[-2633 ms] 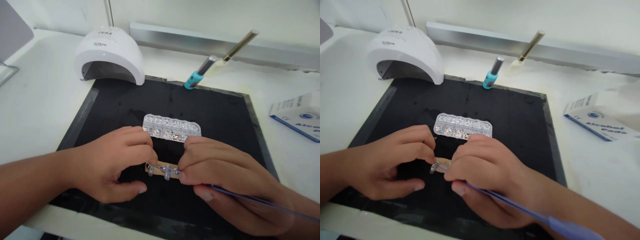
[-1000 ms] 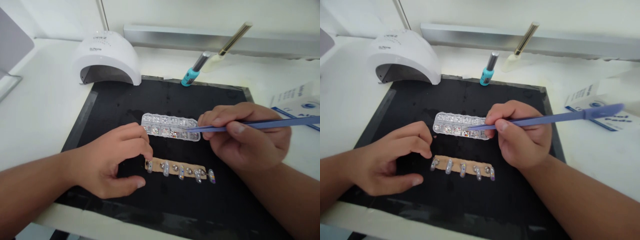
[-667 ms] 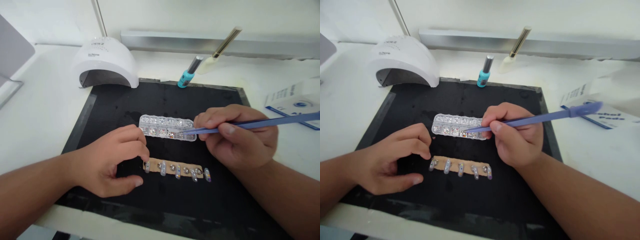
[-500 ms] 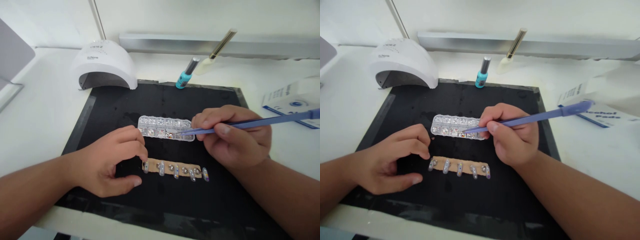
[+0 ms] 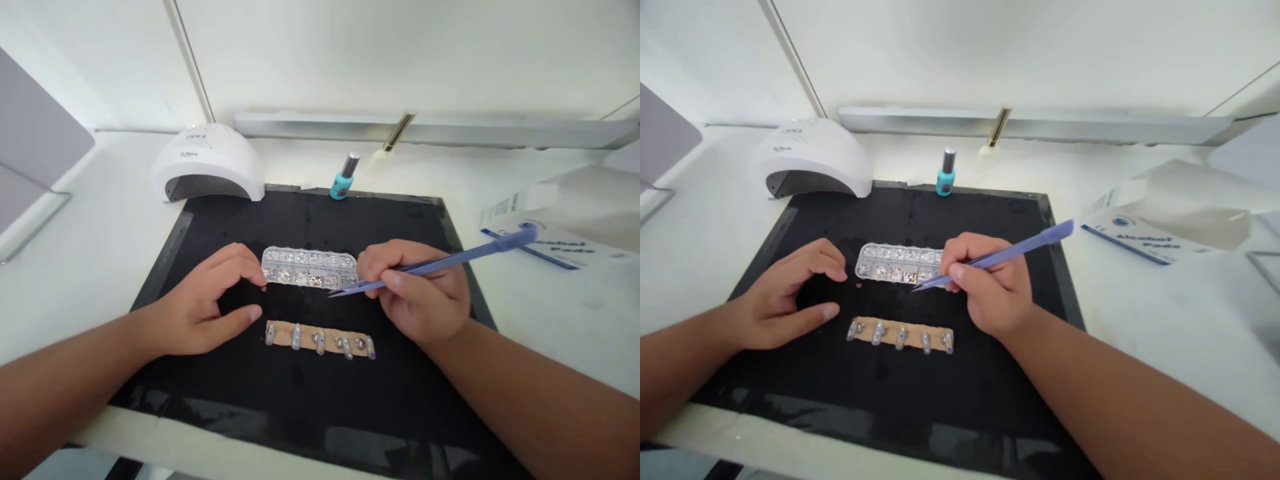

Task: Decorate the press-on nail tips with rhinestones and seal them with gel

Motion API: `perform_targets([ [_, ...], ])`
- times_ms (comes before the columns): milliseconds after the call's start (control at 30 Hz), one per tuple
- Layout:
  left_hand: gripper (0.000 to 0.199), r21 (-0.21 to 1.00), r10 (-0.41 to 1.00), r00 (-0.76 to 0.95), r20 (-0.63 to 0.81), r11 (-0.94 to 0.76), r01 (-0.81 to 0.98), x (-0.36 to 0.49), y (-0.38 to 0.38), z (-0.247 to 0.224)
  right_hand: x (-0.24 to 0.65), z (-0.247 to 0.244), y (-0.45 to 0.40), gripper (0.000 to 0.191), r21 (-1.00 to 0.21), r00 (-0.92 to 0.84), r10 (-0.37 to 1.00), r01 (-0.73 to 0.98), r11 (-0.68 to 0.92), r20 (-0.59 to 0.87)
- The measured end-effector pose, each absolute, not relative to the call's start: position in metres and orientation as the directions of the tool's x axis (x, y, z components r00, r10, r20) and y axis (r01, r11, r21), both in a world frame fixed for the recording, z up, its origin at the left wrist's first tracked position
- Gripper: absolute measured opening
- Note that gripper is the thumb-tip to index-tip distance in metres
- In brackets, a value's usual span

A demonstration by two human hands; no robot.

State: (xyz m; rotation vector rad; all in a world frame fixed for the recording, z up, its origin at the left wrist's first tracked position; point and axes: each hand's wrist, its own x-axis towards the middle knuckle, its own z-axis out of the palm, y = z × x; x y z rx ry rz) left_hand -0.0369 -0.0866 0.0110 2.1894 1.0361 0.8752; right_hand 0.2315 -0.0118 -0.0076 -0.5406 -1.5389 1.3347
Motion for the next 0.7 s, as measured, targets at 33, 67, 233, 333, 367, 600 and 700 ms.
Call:
perform_targets([
  [33, 0.021, 0.699, 0.835, 0.473, 0.283, -0.517, 0.494, -0.035, -0.088, 0.014, 0.233, -0.008, -0.014, 0.012, -0.924, -0.418, 0.827, -0.240, 0.299, 0.376],
  [67, 0.020, 0.691, 0.855, 0.461, 0.236, -0.481, 0.539, -0.032, -0.088, 0.018, 0.233, -0.008, -0.015, 0.012, -0.926, -0.425, 0.824, -0.220, 0.307, 0.374],
  [233, 0.012, 0.620, 0.863, 0.480, 0.156, -0.464, 0.632, -0.016, -0.064, 0.039, 0.234, -0.009, -0.018, 0.014, -0.926, -0.443, 0.814, -0.144, 0.348, 0.375],
  [333, 0.012, 0.584, 0.752, 0.619, 0.228, -0.614, 0.530, -0.003, -0.033, 0.039, 0.235, -0.006, -0.018, 0.014, -0.924, -0.432, 0.821, -0.100, 0.368, 0.374],
  [367, 0.013, 0.580, 0.713, 0.674, 0.192, -0.637, 0.508, 0.001, -0.024, 0.036, 0.235, -0.005, -0.018, 0.014, -0.923, -0.428, 0.824, -0.078, 0.376, 0.372],
  [600, 0.007, 0.663, 0.644, 0.751, 0.148, -0.628, 0.408, 0.011, 0.003, 0.010, 0.233, 0.002, -0.022, 0.015, -0.908, -0.480, 0.792, -0.024, 0.418, 0.377],
  [700, 0.008, 0.702, 0.668, 0.719, 0.191, -0.606, 0.375, 0.008, 0.004, 0.007, 0.231, 0.005, -0.022, 0.015, -0.905, -0.482, 0.789, -0.019, 0.426, 0.381],
])
